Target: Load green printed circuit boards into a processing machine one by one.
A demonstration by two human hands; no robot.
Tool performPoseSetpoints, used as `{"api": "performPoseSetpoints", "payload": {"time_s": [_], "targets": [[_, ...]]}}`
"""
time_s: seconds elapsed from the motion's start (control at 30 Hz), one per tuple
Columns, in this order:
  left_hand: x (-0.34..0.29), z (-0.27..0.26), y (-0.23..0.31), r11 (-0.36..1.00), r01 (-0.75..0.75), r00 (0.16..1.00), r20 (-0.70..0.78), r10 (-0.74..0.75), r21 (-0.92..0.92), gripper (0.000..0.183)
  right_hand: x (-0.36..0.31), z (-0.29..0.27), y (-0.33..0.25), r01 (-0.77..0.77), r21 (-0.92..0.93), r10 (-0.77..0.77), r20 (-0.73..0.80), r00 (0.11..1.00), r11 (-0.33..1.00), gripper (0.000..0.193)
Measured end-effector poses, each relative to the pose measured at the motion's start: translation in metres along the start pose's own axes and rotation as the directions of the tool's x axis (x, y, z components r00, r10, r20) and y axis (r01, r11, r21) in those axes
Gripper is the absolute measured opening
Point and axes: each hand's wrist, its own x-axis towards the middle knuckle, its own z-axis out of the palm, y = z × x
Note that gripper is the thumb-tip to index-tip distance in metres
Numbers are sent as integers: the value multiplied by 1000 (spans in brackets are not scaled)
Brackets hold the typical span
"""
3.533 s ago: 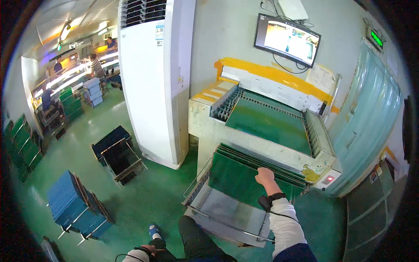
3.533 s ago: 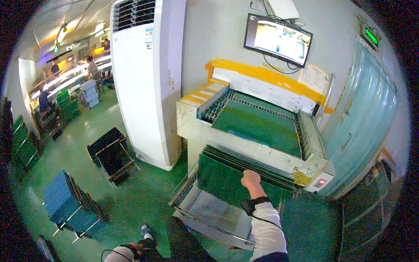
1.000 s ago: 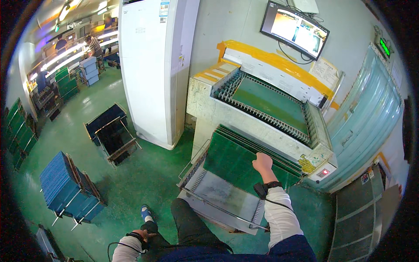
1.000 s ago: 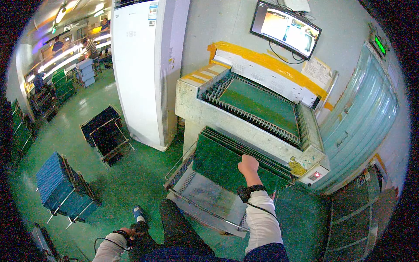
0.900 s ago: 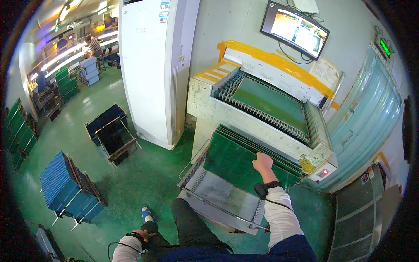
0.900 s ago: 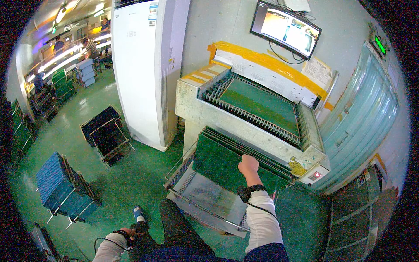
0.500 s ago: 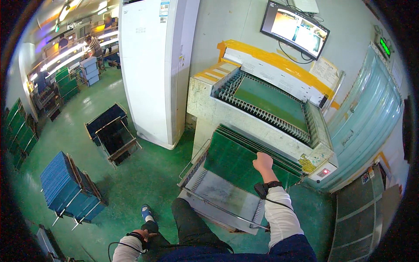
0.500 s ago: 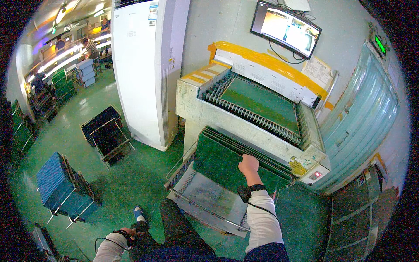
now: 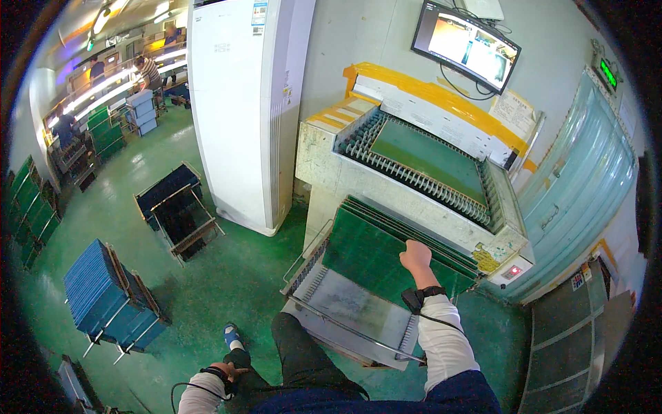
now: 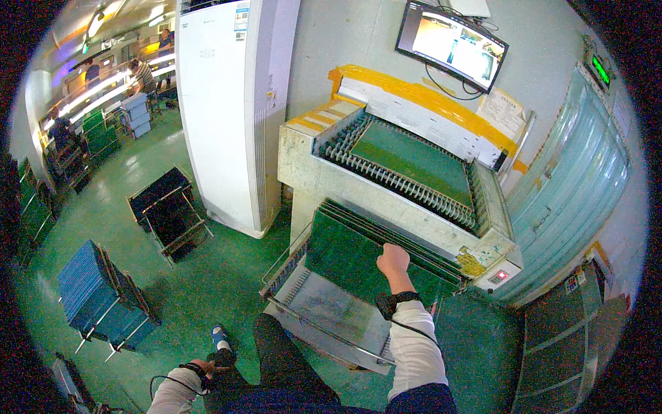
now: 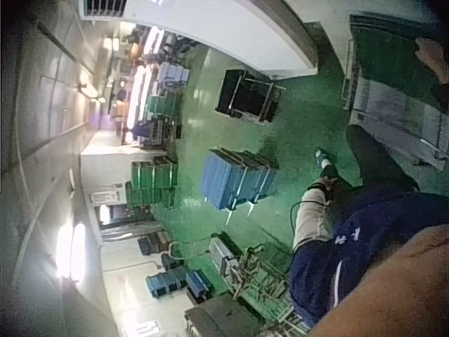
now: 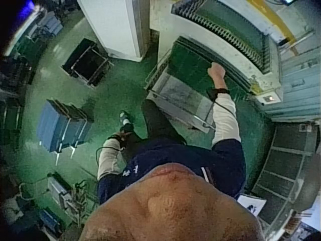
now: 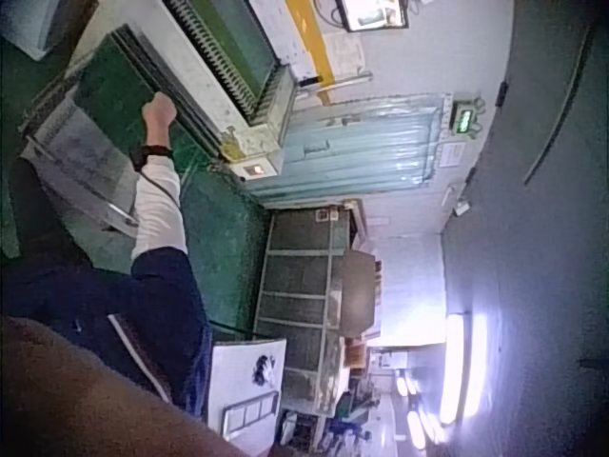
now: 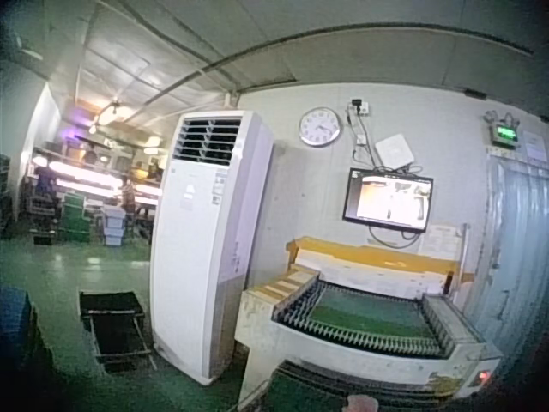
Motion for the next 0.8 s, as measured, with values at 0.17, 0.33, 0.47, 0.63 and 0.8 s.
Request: {"api": "performPoseSetpoints", "payload": {"time_s": [0.17, 0.33, 0.47, 0.63, 0.8], "targets": [[22, 15, -8, 998, 20, 999, 31, -18, -54, 60, 2, -3, -7, 18, 13, -18, -6, 1000, 1000, 24], [15, 14, -16, 996, -80, 997, 19, 80, 39, 57, 0, -4, -7, 20, 20, -20, -20, 1000, 1000, 23], [-13, -4, 4, 988, -131, 991, 50, 127, 83, 58, -2, -3, -3, 17, 14, -17, -23, 1000, 1000, 22], [-54, -27, 25, 1000, -27, 1000, -7, 27, 7, 60, -3, -8, -7, 4, 13, -3, -14, 1000, 1000, 22], [-39, -16, 21, 972, -185, 983, 38, 182, 143, 64, -2, -6, -8, 0, 27, 0, -9, 1000, 1000, 22]]}}
